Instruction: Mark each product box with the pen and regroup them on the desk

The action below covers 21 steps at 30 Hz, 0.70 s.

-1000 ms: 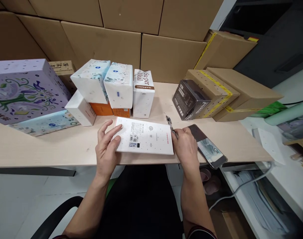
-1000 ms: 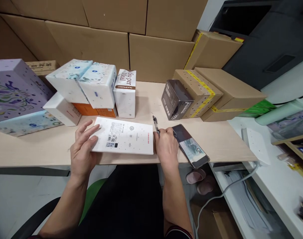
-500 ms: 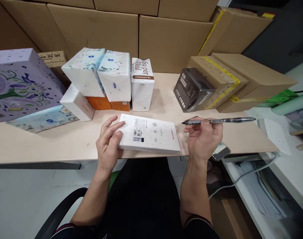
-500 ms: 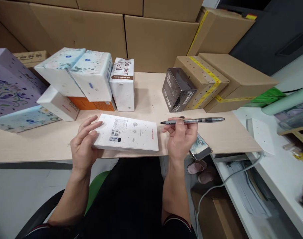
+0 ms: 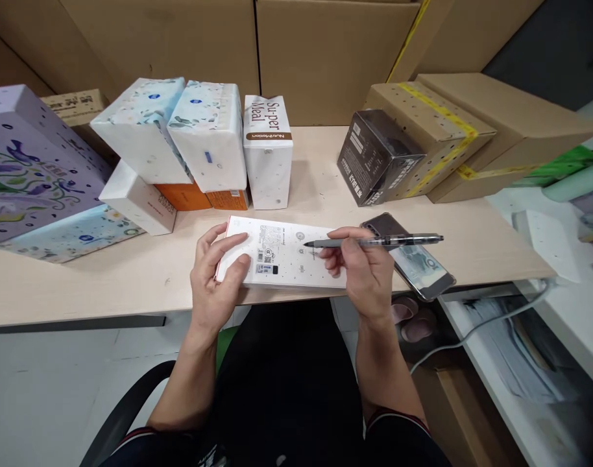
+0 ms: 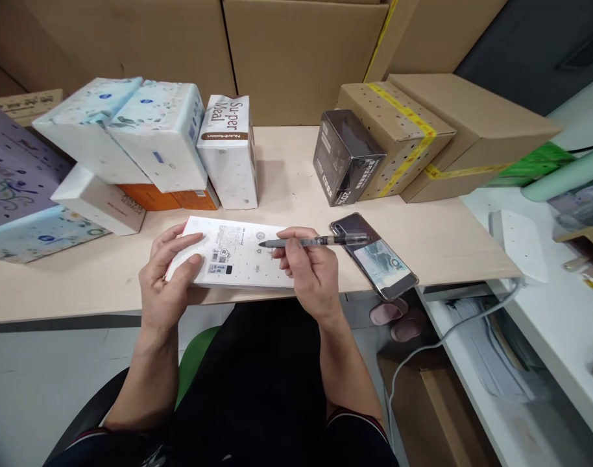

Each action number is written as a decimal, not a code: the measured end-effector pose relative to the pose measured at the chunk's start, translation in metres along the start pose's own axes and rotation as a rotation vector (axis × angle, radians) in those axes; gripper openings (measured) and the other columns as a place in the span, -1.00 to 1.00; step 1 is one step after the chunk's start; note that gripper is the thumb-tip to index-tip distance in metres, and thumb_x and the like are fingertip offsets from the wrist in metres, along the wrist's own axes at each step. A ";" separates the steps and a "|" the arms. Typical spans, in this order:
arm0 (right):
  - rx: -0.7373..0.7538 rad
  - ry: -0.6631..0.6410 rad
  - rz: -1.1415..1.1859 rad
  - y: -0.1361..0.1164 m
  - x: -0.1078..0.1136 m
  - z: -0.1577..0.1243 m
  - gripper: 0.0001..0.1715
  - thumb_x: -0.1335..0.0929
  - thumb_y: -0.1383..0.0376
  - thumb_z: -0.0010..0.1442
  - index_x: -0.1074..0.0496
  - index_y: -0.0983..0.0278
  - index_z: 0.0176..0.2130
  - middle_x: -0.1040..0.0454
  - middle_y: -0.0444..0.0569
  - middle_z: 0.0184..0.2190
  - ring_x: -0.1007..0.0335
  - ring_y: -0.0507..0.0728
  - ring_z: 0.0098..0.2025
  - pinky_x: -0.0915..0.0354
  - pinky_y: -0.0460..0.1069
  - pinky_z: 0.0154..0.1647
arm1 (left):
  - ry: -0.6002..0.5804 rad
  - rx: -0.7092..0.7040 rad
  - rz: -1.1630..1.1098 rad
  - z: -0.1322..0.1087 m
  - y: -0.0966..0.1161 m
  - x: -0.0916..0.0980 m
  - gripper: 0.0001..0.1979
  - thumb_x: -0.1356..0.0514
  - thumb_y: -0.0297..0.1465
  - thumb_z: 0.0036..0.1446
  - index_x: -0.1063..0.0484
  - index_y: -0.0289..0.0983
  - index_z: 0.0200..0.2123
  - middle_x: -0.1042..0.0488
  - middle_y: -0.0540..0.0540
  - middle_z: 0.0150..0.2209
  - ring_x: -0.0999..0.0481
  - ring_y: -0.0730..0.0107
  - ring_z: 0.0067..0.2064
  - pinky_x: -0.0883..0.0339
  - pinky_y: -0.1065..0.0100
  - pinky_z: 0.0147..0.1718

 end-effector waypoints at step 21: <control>0.262 -0.044 -0.460 -0.005 -0.001 0.001 -0.85 -0.34 0.27 0.37 -0.39 0.16 -0.30 -0.44 -0.25 -0.50 -0.40 -0.01 -0.51 -0.33 -0.09 -0.44 | -0.005 -0.016 0.016 -0.002 0.000 -0.001 -0.71 -0.31 -0.41 0.22 -0.64 0.01 -0.03 -0.47 -0.03 0.20 -0.41 0.12 0.33 -0.31 -0.02 0.35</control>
Point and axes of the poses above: each hand's wrist, its own z-axis towards the middle knuckle, its own x-axis out of the back of the hand, y = z × x, the point moved 1 cm from there along z, towards the middle knuckle
